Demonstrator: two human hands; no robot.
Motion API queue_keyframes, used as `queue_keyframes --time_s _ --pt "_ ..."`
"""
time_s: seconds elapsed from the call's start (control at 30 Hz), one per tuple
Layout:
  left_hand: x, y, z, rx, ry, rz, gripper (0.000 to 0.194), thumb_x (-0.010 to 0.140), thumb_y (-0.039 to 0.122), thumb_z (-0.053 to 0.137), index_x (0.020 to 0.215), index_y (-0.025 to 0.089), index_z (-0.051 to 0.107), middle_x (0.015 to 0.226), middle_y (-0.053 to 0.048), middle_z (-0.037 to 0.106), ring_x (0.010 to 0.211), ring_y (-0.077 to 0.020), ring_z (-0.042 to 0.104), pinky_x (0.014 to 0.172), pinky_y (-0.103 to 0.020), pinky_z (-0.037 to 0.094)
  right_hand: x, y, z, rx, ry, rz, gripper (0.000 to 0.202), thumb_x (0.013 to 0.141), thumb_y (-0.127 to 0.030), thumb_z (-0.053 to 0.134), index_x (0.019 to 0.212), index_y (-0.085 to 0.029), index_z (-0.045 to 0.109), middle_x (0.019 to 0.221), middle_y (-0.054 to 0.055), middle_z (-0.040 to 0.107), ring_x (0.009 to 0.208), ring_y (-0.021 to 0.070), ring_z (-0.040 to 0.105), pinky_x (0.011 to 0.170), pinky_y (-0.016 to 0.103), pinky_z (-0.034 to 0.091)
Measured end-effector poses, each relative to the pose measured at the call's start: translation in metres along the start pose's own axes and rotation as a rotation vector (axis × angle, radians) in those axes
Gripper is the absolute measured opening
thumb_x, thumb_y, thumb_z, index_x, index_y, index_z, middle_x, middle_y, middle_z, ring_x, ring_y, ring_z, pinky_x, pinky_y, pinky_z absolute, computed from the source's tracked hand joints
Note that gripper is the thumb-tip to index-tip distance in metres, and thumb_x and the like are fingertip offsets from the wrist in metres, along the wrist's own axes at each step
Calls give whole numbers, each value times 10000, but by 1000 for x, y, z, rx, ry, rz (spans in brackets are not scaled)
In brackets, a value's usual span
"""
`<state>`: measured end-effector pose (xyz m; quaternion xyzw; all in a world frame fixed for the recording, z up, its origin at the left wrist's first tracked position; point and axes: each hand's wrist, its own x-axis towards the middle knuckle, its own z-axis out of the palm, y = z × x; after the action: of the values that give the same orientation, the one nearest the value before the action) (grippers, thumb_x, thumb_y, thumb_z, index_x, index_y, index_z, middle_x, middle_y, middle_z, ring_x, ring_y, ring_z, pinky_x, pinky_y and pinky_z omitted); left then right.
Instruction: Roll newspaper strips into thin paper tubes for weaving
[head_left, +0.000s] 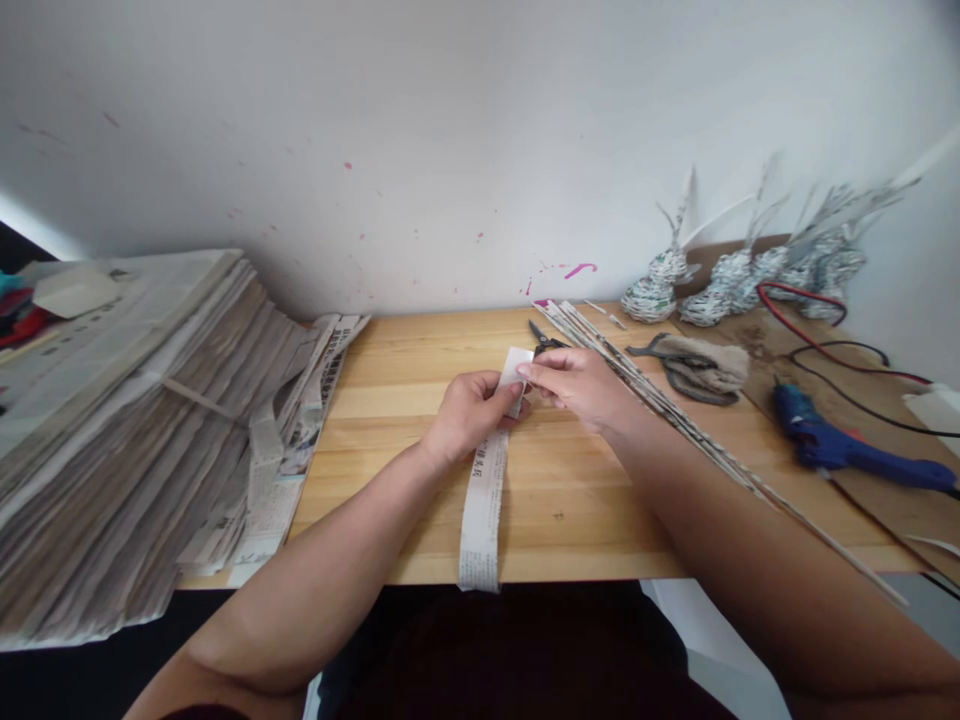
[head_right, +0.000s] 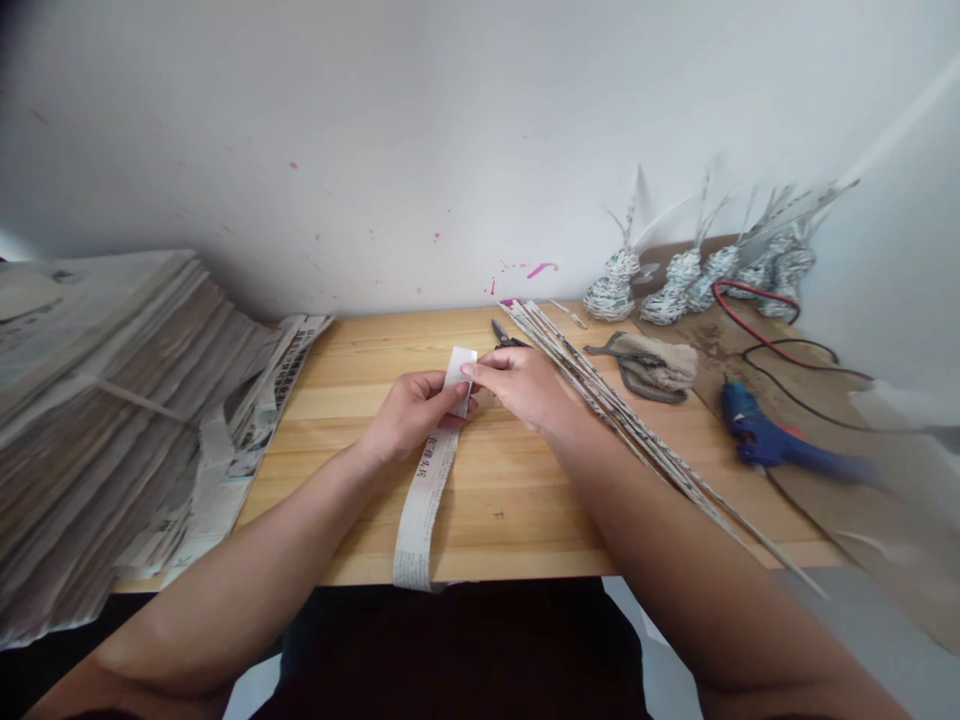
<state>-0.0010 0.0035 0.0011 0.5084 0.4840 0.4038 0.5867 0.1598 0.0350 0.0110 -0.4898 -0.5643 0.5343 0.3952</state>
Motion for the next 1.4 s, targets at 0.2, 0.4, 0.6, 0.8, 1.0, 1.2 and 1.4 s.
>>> queue_keyframes --time_s 0.2,0.4,0.6,0.8,1.0,1.2,1.4 --pt "-1 0 -1 38 -7 7 228 822 360 648 828 138 701 786 -72 720 681 -130 654 682 -278 540 -1 -1 1 43 0 9 353 617 -483 795 675 -162 661 558 -13 558 485 81 396 448 255 259" --pt "-2 2 0 42 -36 23 247 809 375 658 869 142 714 818 -82 731 720 -147 670 718 -292 548 -3 -5 7 113 4 30 373 583 -475 821 617 -177 600 571 -16 561 486 78 416 443 248 296" --pt "-6 8 1 -9 -45 9 199 765 304 670 876 140 694 847 -74 728 776 -164 682 759 -313 555 -4 -7 10 130 8 -7 362 609 -444 815 596 -184 565 539 -35 523 486 82 436 459 253 347" --pt "-5 4 1 -45 -28 37 302 746 382 742 880 139 622 797 -58 697 727 -151 665 664 -287 549 -7 -7 13 146 1 -4 365 629 -436 799 609 -187 532 536 -38 532 473 91 477 472 261 400" --pt "-4 4 1 -59 -42 24 315 748 420 735 819 125 653 792 -55 681 700 -133 639 659 -276 536 -7 -4 15 114 41 -69 370 642 -461 785 609 -185 541 582 -29 544 516 91 482 488 252 398" --pt "-1 3 -3 -120 -54 17 294 751 406 732 765 123 652 745 -57 679 688 -138 638 662 -283 532 -7 -6 6 72 -118 -95 259 727 -426 727 741 -172 676 606 -24 564 515 82 448 484 250 338" --pt "0 1 -3 -119 -62 -2 309 743 407 747 795 117 657 731 -50 679 664 -119 629 639 -259 528 -4 -3 3 41 -85 -83 272 725 -419 721 766 -151 709 578 -29 543 511 74 390 470 249 274"
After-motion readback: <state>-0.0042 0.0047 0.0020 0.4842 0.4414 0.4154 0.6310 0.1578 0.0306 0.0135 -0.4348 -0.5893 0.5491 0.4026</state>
